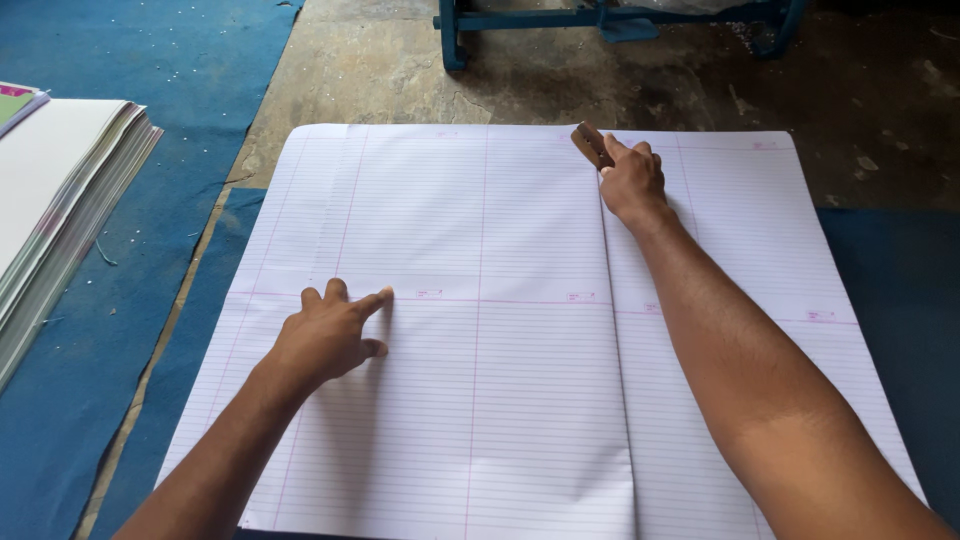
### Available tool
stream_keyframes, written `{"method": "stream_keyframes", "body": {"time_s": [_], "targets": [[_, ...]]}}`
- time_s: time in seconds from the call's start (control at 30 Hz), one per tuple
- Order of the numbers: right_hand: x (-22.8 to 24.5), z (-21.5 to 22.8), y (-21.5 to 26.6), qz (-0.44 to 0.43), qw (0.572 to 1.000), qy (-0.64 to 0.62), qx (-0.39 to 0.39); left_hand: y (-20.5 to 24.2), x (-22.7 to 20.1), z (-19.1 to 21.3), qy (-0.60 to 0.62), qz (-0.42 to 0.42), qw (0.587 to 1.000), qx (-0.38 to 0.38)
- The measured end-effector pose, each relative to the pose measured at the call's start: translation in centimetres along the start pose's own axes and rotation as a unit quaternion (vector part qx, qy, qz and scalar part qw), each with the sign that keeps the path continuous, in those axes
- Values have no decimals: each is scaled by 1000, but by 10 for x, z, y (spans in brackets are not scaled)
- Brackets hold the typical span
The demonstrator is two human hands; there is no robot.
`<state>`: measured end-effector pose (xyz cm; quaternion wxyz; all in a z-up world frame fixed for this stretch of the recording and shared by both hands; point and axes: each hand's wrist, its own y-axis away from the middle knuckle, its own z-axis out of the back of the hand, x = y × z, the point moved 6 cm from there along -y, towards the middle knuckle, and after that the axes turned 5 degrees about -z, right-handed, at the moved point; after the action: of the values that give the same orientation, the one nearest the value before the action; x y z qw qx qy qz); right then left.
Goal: The person folds a large stack of lined paper in half and presses the crease with a wooden tool. They repeat this process for multiple sheets, stacking the folded sections to the side.
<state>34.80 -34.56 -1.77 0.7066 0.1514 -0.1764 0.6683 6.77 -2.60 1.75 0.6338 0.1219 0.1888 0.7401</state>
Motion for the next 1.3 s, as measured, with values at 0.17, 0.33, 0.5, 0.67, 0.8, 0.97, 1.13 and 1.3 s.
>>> {"method": "stream_keyframes", "body": {"time_s": [0.17, 0.33, 0.5, 0.67, 0.8, 0.97, 1.13, 1.3], "targets": [[-5, 4, 21, 1, 1000, -4, 3, -1, 0, -1, -5, 2, 1000, 2], [-8, 8, 44, 5, 999, 17, 31, -3, 2, -4, -9, 6, 1000, 8], [-9, 14, 69, 16, 999, 14, 47, -4, 4, -6, -13, 12, 1000, 2], [-15, 17, 89, 39, 997, 21, 59, -6, 5, -8, -8, 9, 1000, -2], [-18, 19, 104, 77, 996, 22, 46, -8, 7, -11, -10, 13, 1000, 1], [-22, 21, 125, 106, 993, 23, 52, -9, 8, -13, -1, 19, 1000, -7], [-26, 26, 144, 122, 991, 17, 61, -10, 7, -16, 9, 28, 999, -13], [-32, 28, 163, 134, 988, 10, 75, -9, 9, -17, 27, 31, 999, -27]]}}
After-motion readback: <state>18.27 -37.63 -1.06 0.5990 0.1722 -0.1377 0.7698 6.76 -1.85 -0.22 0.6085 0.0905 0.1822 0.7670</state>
